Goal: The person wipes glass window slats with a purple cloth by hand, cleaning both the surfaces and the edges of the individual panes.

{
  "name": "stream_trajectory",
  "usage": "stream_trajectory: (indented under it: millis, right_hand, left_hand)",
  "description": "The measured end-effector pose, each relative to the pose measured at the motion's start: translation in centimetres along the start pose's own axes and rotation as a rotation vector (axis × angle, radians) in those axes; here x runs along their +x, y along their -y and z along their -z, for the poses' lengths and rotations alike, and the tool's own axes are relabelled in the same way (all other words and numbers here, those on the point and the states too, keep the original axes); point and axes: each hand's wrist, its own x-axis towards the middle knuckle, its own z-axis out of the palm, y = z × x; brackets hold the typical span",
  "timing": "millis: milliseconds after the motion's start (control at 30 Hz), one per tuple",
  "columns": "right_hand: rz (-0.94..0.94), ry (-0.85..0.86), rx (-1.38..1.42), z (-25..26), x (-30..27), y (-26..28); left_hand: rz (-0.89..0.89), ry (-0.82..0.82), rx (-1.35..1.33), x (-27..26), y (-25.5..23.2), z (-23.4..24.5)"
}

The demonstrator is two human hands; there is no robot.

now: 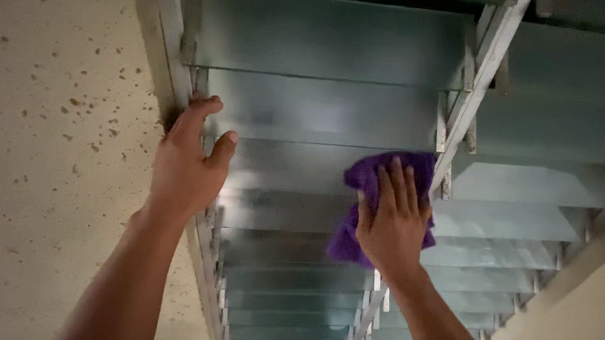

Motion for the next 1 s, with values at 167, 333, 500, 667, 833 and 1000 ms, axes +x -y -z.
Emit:
stream_trajectory:
  millis: [167,333,500,667,833,1000]
  right_hand:
    - [0.041,0.006,0.129,-1.1,-5.3,0.0]
    - [0.165,-0.103,0.272,-2.3,-6.9,1.0]
    - [0.17,0.06,0.14,-3.2,-5.9,3.3]
    - [0.154,0.262,0.089,-4.0,-2.5,6.1]
    - [0.304,0.263,0.106,-4.7,0.2,11.6]
    - [0.406,0.422,0.275,-4.4,0.9,16.7]
  left_hand:
    - [-0.029,-0.027,-0.056,0.0,-0.3,0.1]
    - [0.073,0.026,-0.038,-0.1,-0.5,0.1]
    - [-0.073,-0.039,0.025,0.2,0.0,0.0]
    - [0.076,0.03,-0.053,0.1,-0.4,0.2]
    - [-0.036,-0.019,-0.02,0.1,0.0,-0.2]
    - [-0.017,-0.049,-0.057,-0.1,0.1,-0.1]
